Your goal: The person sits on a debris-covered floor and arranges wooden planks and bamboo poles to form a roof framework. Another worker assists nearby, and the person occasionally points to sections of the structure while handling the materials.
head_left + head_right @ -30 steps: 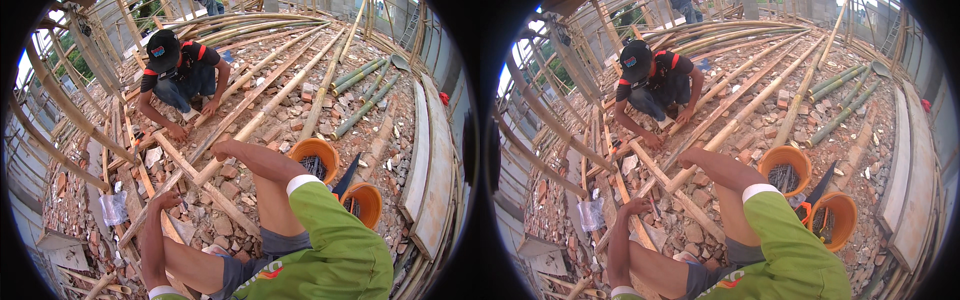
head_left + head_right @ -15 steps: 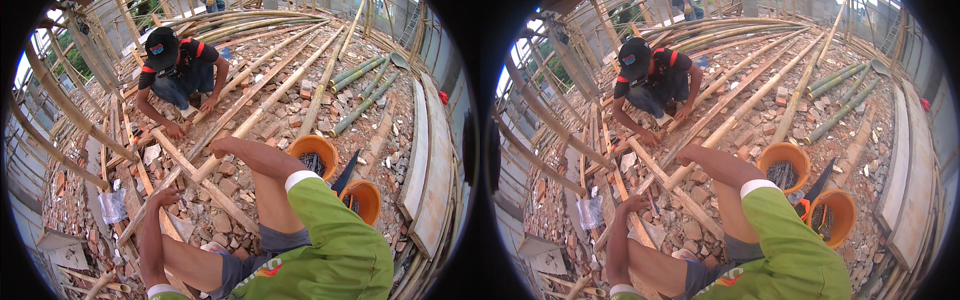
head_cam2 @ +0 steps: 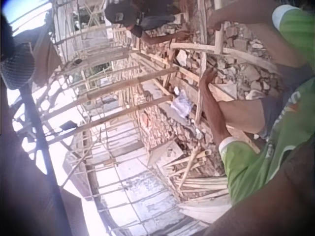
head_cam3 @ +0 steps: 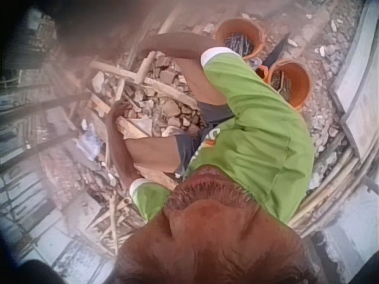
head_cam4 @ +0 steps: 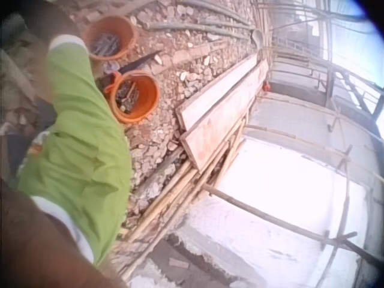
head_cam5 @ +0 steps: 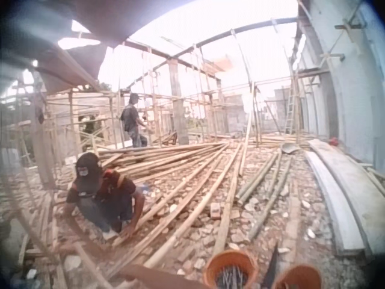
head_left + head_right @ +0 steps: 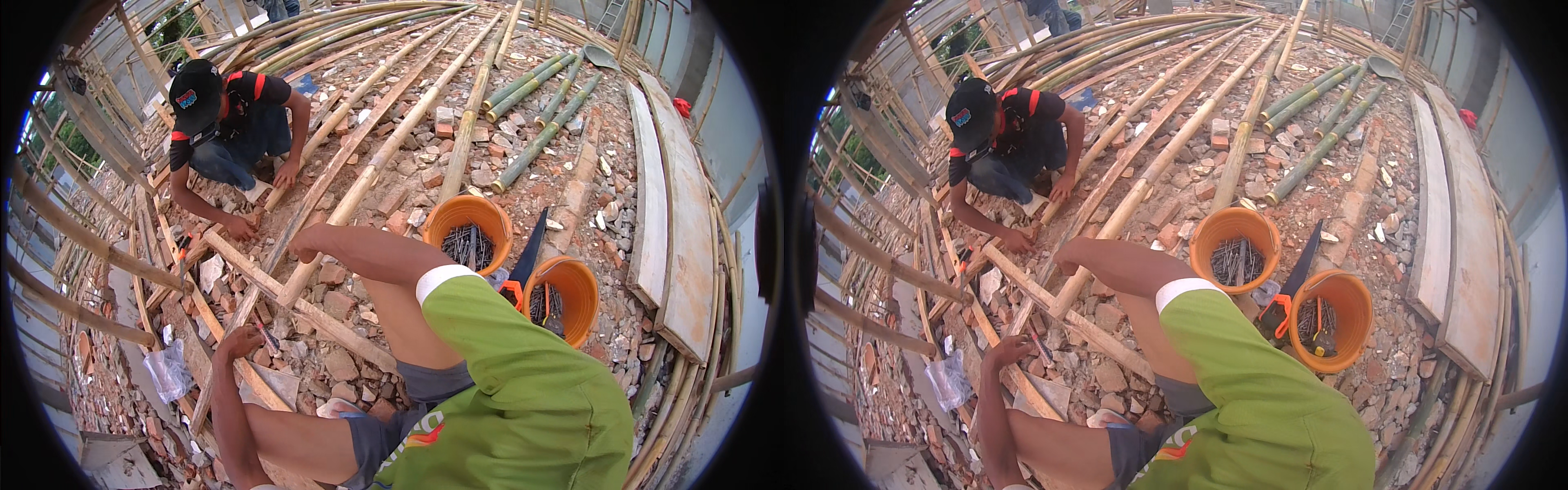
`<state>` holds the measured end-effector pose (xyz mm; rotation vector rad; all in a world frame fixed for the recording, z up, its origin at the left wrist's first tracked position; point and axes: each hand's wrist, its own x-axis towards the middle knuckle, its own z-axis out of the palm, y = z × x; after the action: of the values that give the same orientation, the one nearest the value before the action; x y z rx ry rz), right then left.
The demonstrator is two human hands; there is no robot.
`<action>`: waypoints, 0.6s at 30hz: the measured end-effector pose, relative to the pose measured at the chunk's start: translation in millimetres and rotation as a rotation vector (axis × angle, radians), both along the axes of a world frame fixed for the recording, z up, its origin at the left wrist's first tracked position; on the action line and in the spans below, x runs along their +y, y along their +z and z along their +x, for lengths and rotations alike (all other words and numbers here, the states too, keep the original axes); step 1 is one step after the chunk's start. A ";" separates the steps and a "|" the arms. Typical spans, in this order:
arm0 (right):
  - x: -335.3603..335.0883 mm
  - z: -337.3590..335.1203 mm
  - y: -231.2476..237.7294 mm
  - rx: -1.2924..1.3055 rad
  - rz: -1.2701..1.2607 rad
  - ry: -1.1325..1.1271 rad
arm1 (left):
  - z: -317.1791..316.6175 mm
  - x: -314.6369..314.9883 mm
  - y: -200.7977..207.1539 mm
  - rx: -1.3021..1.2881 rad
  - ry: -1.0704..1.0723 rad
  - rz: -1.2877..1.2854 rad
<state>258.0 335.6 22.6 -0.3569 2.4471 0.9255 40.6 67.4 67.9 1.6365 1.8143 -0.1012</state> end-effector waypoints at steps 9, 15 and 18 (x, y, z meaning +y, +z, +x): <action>-35.5 -6.7 9.2 0.257 -0.601 -0.665 | -4.6 -20.7 -10.9 -0.044 0.100 -0.086; -7.2 -19.8 -5.4 -0.029 0.020 0.035 | -2.2 -9.4 -8.7 0.048 0.004 -0.033; -5.6 -0.5 -4.2 0.129 -0.382 -0.370 | 7.6 -0.8 -2.1 0.091 -0.042 -0.033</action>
<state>257.5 330.0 18.3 0.0352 2.6798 0.3337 48.2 66.6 65.8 1.6712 1.8367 -0.2265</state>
